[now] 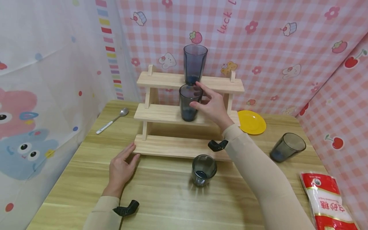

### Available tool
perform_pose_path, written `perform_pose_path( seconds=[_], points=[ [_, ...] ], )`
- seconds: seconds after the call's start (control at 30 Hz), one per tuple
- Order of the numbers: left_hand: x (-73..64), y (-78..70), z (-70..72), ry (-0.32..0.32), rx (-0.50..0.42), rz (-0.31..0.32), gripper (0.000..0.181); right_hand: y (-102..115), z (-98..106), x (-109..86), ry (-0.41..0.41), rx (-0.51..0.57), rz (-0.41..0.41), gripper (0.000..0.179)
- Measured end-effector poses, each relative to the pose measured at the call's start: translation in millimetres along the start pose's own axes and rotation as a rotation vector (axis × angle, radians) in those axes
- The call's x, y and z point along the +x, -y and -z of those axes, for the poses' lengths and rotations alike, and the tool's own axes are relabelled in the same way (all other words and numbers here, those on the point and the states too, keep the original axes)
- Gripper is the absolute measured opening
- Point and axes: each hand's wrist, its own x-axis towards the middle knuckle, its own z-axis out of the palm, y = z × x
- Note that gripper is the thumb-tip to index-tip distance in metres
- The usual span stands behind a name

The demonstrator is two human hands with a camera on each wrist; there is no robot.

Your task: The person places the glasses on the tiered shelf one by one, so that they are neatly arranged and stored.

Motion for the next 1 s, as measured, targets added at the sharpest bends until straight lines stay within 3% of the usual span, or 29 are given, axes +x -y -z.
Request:
perform_pose_path(
  seconds=[0.67,0.87,1.0],
  points=[
    [-0.8,2.1,-2.7,0.0,-0.014,-0.004,0.042,3.1,3.3,-2.1,0.031,0.019,-0.053,0.073],
    [-0.6,1.1,-2.8,0.003,-0.019,-0.006,0.042,4.2,19.1,-14.1,-0.006,0.044,-0.009,0.063],
    [0.7,0.7,-1.5,-0.008,-0.016,-0.016,0.042,-3.5,38.0,-31.9,-0.051,0.092,0.028,0.056]
  ],
)
